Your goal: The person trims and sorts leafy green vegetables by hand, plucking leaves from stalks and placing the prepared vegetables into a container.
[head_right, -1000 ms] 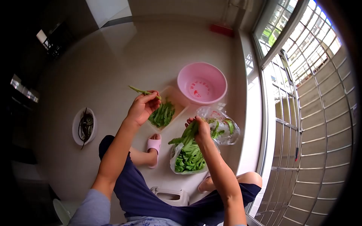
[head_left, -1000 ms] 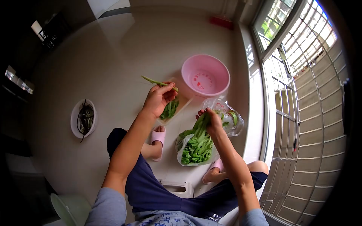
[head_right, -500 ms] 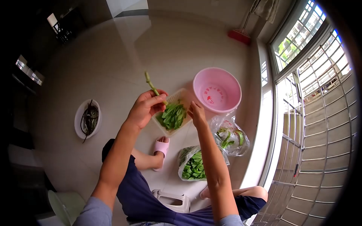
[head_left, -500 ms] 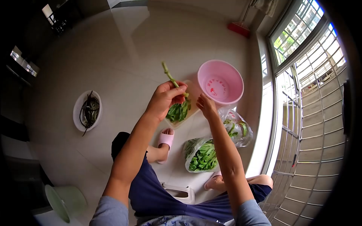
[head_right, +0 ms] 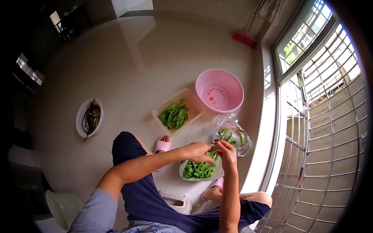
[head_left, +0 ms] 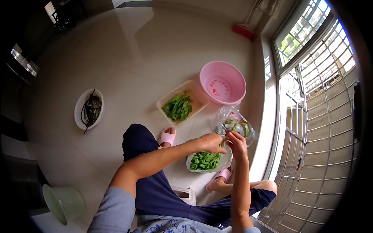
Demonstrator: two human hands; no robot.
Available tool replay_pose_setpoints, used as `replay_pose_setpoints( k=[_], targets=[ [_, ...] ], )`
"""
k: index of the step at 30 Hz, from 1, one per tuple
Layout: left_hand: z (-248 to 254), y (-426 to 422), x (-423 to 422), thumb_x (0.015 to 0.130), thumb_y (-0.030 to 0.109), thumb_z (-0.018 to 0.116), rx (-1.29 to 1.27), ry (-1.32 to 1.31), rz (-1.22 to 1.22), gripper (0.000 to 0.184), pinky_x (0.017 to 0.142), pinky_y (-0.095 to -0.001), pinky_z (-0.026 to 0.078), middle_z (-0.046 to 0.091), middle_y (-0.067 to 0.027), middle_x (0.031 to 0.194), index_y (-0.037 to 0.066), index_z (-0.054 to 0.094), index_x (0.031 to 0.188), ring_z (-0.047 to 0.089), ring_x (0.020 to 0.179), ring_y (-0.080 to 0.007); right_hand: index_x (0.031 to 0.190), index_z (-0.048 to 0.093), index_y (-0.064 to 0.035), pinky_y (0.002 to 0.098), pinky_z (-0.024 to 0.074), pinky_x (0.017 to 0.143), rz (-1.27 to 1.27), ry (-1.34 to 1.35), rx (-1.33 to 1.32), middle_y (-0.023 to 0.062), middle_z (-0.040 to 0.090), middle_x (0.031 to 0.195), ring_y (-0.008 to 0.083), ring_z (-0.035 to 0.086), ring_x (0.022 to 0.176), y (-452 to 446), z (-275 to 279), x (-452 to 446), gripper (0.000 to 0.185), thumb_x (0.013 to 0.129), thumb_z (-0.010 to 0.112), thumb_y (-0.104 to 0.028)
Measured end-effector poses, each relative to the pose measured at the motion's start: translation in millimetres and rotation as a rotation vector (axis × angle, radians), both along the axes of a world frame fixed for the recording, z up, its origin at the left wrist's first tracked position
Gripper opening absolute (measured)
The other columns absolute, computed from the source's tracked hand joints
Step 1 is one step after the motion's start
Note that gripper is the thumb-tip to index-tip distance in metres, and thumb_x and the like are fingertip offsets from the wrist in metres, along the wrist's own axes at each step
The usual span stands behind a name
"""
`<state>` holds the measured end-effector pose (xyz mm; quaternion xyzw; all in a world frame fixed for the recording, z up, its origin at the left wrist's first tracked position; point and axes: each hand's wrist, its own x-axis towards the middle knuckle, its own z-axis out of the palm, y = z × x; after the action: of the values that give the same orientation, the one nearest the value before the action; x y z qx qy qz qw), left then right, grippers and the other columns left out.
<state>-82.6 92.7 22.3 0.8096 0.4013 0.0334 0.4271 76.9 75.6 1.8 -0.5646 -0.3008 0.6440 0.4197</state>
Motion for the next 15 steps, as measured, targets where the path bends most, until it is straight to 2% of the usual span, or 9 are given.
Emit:
replay_pose_setpoints(
  k=[3, 5, 8, 11, 13, 14, 15],
  targets=[
    [-2, -17, 4, 0.064, 0.037, 0.063, 0.179, 0.187, -0.207, 0.043, 0.063, -0.0407, 0.044, 0.057, -0.0176, 0.075, -0.004, 0.055, 0.075, 0.056, 0.075, -0.0331, 0.096, 0.055, -0.0017, 0.0177, 0.0392, 0.054, -0.107, -0.103, 0.021, -0.0001, 0.056, 0.073, 0.0053, 0.051, 0.063, -9, -18, 31, 0.023, 0.078, 0.053, -0.016],
    [-11, -19, 2, 0.063, 0.032, 0.065, 0.215, 0.335, -0.342, 0.036, 0.06, -0.0404, 0.044, 0.056, -0.0145, 0.078, -0.001, 0.057, 0.075, 0.056, 0.076, -0.0308, 0.096, 0.056, -0.0025, 0.0172, 0.0382, 0.052, -0.22, -0.273, 0.131, 0.001, 0.057, 0.075, 0.0063, 0.052, 0.064, -6, -20, 42, 0.023, 0.077, 0.053, -0.015],
    [-23, -21, -8, 0.063, 0.03, 0.065, 0.314, 0.416, -0.371, 0.031, 0.06, -0.0373, 0.043, 0.056, -0.0128, 0.081, 0.002, 0.058, 0.075, 0.056, 0.077, -0.0278, 0.095, 0.057, -0.0004, 0.0201, 0.0409, 0.056, -0.265, -0.57, 0.311, 0.0037, 0.058, 0.074, 0.01, 0.054, 0.064, 14, -38, 74, 0.024, 0.075, 0.054, -0.013],
    [-27, -13, -12, 0.064, 0.029, 0.064, 0.339, 0.425, -0.365, 0.03, 0.063, -0.037, 0.042, 0.056, -0.012, 0.082, 0.004, 0.057, 0.078, 0.055, 0.079, -0.0274, 0.099, 0.054, -0.0013, 0.0263, 0.043, 0.063, -0.205, -0.851, 0.441, 0.0109, 0.058, 0.081, 0.02, 0.055, 0.07, 42, -58, 93, 0.028, 0.072, 0.056, -0.012],
    [-24, -6, -11, 0.065, 0.028, 0.063, 0.321, 0.43, -0.346, 0.03, 0.064, -0.0372, 0.042, 0.056, -0.0118, 0.082, 0.004, 0.056, 0.08, 0.055, 0.08, -0.0275, 0.099, 0.054, -0.0023, 0.0318, 0.0428, 0.069, -0.033, -1.301, 0.378, 0.0153, 0.055, 0.09, 0.0278, 0.055, 0.077, 53, -73, 101, 0.03, 0.071, 0.056, -0.011],
    [-19, -1, -12, 0.065, 0.028, 0.063, 0.292, 0.438, -0.326, 0.03, 0.065, -0.0378, 0.042, 0.056, -0.0118, 0.083, 0.004, 0.055, 0.082, 0.055, 0.081, -0.0276, 0.1, 0.053, -0.003, 0.0343, 0.0418, 0.073, 0.05, -1.334, 0.33, 0.0174, 0.052, 0.097, 0.0314, 0.052, 0.086, 51, -60, 96, 0.031, 0.069, 0.055, -0.008],
    [-13, 3, -14, 0.066, 0.028, 0.062, 0.258, 0.449, -0.308, 0.03, 0.067, -0.0383, 0.042, 0.055, -0.0117, 0.083, 0.004, 0.055, 0.083, 0.054, 0.081, -0.0276, 0.1, 0.053, -0.003, 0.0343, 0.0418, 0.073, 0.054, -1.33, 0.315, 0.0174, 0.052, 0.097, 0.0314, 0.052, 0.086, 48, -60, 91, 0.031, 0.069, 0.055, -0.008]
  ],
)
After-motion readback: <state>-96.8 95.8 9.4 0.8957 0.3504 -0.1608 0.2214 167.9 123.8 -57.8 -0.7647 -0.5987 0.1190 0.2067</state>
